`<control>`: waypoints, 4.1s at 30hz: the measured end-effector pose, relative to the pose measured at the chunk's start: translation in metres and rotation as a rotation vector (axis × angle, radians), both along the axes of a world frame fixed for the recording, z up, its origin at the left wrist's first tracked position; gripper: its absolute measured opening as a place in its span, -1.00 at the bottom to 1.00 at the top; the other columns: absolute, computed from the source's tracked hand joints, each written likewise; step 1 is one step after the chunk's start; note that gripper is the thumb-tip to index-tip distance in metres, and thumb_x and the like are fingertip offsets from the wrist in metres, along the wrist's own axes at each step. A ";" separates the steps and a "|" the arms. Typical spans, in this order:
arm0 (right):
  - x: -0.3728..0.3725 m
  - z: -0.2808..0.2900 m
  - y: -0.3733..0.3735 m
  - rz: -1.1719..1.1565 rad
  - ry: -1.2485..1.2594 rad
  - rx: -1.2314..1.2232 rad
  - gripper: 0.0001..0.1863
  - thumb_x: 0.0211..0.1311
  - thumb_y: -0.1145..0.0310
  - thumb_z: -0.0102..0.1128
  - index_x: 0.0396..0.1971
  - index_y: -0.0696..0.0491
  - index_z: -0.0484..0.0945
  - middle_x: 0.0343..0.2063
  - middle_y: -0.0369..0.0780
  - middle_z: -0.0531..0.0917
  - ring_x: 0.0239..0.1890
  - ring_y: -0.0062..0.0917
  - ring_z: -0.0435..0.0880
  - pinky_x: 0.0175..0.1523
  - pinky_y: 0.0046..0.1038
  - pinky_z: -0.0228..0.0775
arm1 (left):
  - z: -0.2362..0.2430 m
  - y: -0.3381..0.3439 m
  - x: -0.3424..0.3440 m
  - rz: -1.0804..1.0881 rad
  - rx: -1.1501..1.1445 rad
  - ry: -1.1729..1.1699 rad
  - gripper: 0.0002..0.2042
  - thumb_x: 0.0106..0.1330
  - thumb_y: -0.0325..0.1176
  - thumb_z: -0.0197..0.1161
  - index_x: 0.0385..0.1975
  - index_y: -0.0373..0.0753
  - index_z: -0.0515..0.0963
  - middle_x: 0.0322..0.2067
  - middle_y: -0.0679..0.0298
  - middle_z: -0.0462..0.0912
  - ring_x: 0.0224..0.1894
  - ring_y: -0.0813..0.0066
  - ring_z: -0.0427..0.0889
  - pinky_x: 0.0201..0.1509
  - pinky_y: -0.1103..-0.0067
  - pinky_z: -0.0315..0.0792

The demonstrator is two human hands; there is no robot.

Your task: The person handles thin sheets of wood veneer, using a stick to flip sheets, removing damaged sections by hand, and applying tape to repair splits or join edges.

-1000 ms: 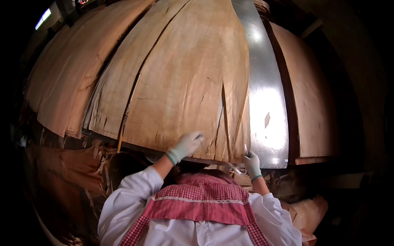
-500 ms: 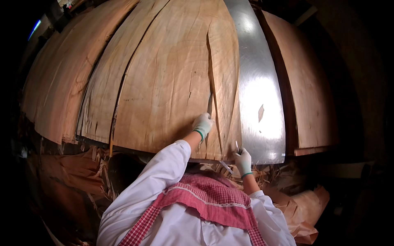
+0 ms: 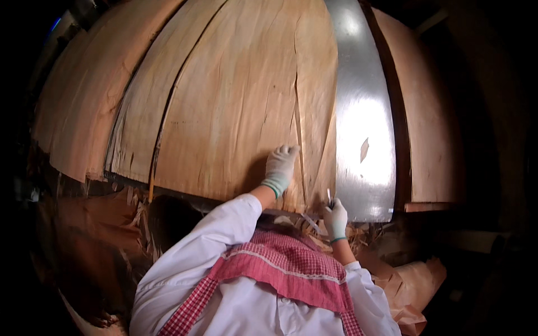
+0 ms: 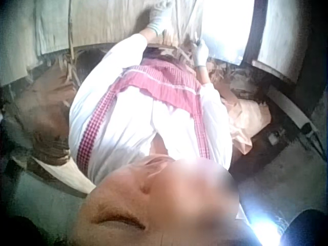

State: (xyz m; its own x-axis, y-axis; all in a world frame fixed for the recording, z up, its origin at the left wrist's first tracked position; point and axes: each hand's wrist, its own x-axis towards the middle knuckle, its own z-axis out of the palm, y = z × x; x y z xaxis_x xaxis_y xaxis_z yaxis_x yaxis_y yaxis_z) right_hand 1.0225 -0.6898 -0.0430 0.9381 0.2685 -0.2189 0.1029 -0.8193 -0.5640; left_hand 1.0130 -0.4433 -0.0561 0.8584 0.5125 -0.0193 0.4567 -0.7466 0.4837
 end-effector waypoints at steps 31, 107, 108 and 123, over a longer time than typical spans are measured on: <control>0.053 0.040 0.141 0.240 0.602 0.273 -0.75 0.27 0.24 0.20 -0.35 0.17 0.55 -0.59 -0.27 0.62 -0.62 -0.69 0.48 -0.51 -0.59 0.30 | -0.034 -0.034 -0.095 -0.138 -0.130 -0.368 -0.64 0.23 -0.45 0.04 0.05 -0.20 0.46 0.15 0.17 0.41 0.22 0.20 0.35 0.34 0.29 0.20; 0.437 0.006 0.382 0.561 0.095 0.361 -0.77 0.18 0.30 0.25 -0.44 0.20 0.55 -0.58 -0.22 0.63 -0.48 -0.58 0.56 -0.32 -0.50 0.37 | -0.013 0.231 0.287 0.077 0.117 -0.151 -0.36 0.17 -0.10 0.28 0.19 -0.28 0.26 0.17 0.03 0.38 0.24 0.10 0.32 0.35 0.33 0.16; 0.443 0.000 0.397 0.573 0.159 0.431 -0.76 0.15 0.30 0.26 -0.41 0.21 0.57 -0.54 -0.17 0.65 -0.45 -0.54 0.59 -0.29 -0.47 0.39 | -0.014 0.226 0.293 0.091 0.122 -0.151 -0.32 0.17 -0.18 0.29 0.25 -0.29 0.17 0.19 0.02 0.36 0.27 0.10 0.30 0.38 0.34 0.13; 0.407 -0.008 0.342 0.374 0.115 0.346 -0.76 0.21 0.32 0.12 -0.22 0.15 0.59 -0.41 -0.14 0.68 -0.40 -0.48 0.66 -0.36 -0.49 0.44 | -0.025 0.232 0.334 0.032 0.421 0.005 -0.57 0.31 -0.32 -0.12 0.20 -0.17 0.35 0.30 0.03 0.22 0.38 0.06 0.10 0.41 0.14 -0.05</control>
State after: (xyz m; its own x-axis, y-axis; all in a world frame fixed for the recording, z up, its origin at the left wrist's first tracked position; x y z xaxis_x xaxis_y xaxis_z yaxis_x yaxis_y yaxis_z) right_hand 1.4293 -0.3478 -0.0506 0.7393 0.6556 -0.1538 0.2747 -0.5021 -0.8200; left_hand 1.3471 -0.2113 -0.0813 0.8424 0.5032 0.1929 0.4846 -0.8639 0.1372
